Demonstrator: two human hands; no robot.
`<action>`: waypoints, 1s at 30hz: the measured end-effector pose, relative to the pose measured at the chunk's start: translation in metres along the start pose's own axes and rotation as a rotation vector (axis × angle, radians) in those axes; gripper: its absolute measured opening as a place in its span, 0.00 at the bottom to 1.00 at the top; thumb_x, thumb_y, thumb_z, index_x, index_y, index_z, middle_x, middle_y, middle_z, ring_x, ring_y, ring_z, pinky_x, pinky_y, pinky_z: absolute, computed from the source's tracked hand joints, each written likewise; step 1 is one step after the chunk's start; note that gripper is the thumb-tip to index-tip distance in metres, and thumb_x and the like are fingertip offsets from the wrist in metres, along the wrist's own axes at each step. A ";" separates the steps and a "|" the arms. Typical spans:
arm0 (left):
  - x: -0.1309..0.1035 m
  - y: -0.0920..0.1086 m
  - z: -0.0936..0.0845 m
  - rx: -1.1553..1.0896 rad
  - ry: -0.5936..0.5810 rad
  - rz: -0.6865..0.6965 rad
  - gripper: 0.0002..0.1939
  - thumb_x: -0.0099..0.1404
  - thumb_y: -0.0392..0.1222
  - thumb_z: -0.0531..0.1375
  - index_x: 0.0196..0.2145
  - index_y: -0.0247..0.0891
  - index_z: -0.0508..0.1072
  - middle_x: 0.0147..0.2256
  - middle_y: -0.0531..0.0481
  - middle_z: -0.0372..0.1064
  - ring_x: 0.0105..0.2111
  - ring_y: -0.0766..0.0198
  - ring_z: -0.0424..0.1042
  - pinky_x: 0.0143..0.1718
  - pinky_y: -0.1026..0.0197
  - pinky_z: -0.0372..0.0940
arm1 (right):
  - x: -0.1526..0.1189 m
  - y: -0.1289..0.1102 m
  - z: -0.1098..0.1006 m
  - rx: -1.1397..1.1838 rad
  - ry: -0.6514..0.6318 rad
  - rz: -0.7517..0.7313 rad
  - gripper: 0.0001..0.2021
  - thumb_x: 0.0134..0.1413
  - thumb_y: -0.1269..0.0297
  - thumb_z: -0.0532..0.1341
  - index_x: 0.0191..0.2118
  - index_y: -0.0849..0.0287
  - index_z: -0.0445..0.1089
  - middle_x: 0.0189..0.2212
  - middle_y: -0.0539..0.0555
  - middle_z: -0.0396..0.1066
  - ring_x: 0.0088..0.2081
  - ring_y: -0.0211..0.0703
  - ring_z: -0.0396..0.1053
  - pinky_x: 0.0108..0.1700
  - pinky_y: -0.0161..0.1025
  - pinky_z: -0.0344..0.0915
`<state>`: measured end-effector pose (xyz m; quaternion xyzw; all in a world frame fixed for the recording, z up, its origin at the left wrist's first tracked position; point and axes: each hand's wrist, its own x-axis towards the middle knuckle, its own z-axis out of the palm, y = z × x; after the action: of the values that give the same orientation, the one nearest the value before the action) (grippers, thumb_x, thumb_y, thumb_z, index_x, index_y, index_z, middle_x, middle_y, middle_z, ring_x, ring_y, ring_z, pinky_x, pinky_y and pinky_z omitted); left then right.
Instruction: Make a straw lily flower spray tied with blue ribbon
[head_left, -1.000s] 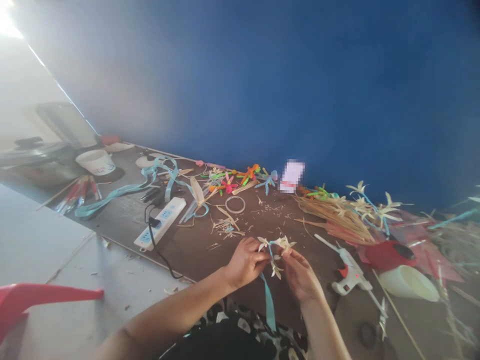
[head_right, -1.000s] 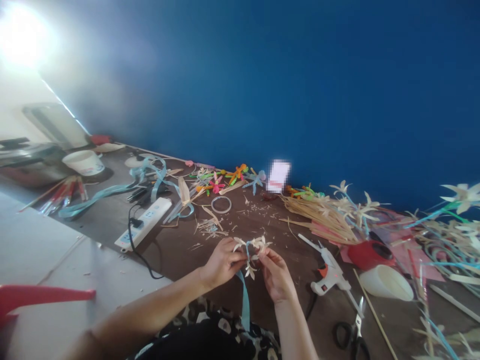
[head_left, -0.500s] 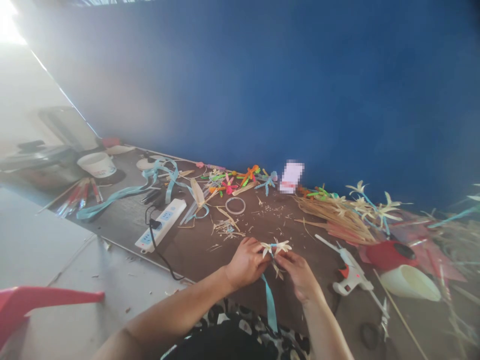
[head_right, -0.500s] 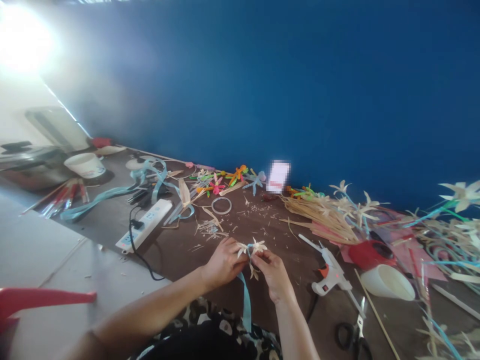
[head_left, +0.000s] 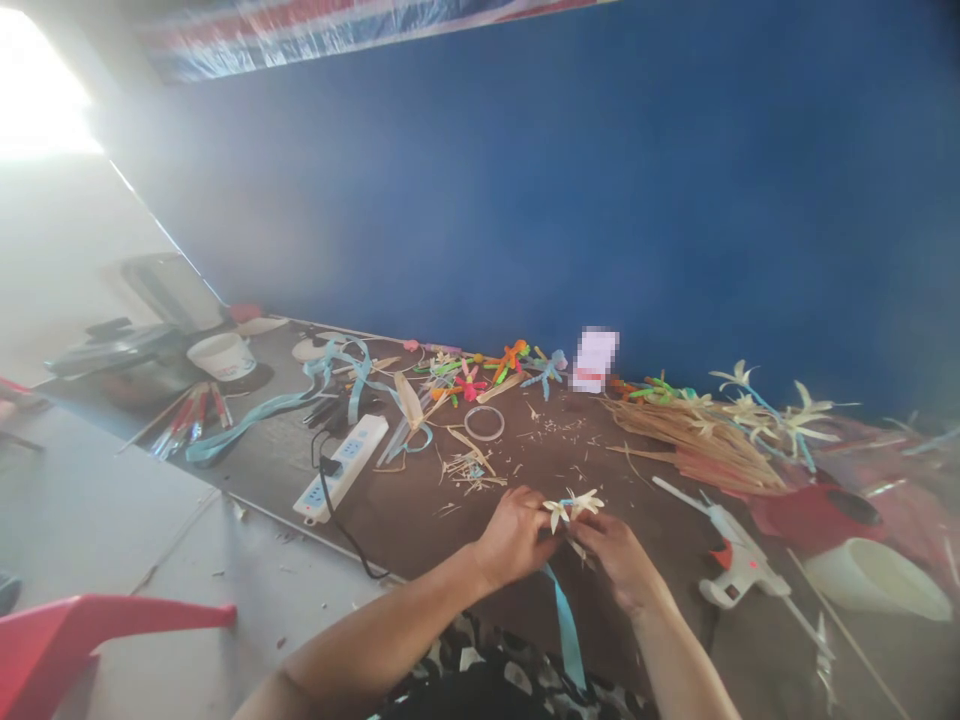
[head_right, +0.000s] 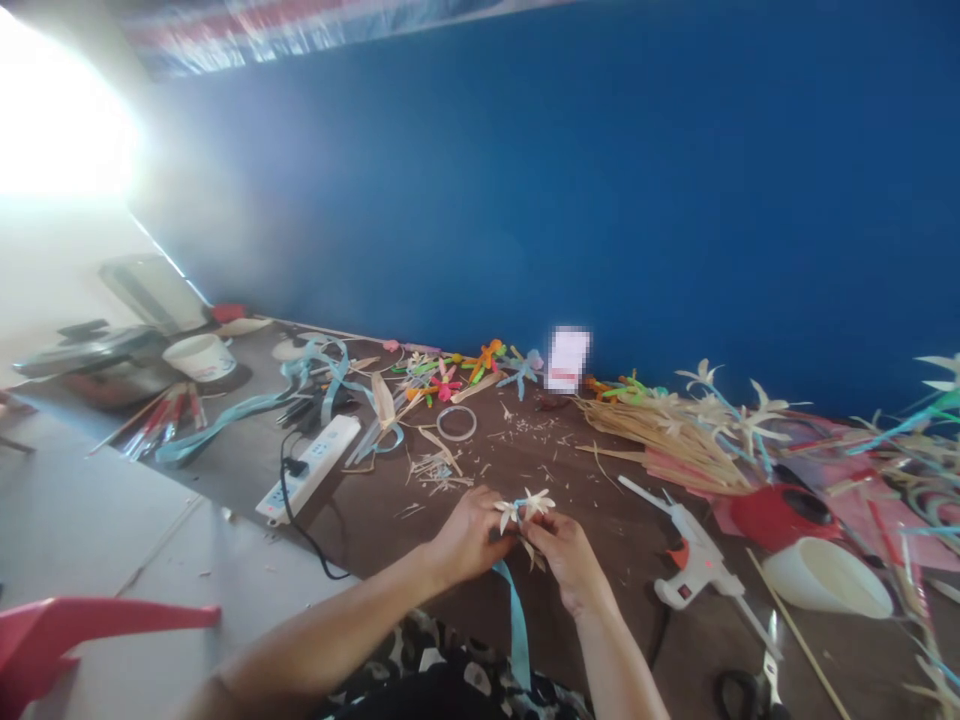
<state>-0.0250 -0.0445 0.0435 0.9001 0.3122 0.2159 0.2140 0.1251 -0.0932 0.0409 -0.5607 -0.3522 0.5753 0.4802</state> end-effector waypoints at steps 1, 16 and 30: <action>0.001 -0.002 0.000 -0.047 -0.003 -0.013 0.07 0.52 0.40 0.58 0.30 0.40 0.73 0.28 0.49 0.66 0.33 0.62 0.63 0.37 0.60 0.56 | 0.001 0.000 0.000 0.021 0.008 0.016 0.11 0.35 0.57 0.63 0.20 0.60 0.68 0.20 0.48 0.68 0.25 0.40 0.64 0.27 0.32 0.56; 0.015 -0.010 -0.004 -0.406 -0.034 -0.331 0.16 0.56 0.47 0.52 0.31 0.34 0.73 0.25 0.53 0.68 0.28 0.65 0.65 0.29 0.66 0.57 | 0.020 0.003 -0.010 0.075 0.009 0.062 0.08 0.34 0.60 0.64 0.17 0.58 0.68 0.15 0.47 0.67 0.21 0.39 0.63 0.25 0.34 0.55; 0.061 -0.029 0.012 -0.636 -0.249 -0.538 0.13 0.50 0.44 0.57 0.29 0.31 0.73 0.23 0.51 0.69 0.24 0.67 0.67 0.27 0.67 0.60 | 0.032 0.011 -0.025 0.252 0.086 0.085 0.05 0.34 0.65 0.65 0.20 0.60 0.71 0.19 0.50 0.70 0.23 0.41 0.66 0.24 0.35 0.60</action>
<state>0.0106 0.0132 0.0345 0.6951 0.4255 0.1275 0.5653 0.1512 -0.0695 0.0175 -0.5345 -0.2320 0.6102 0.5368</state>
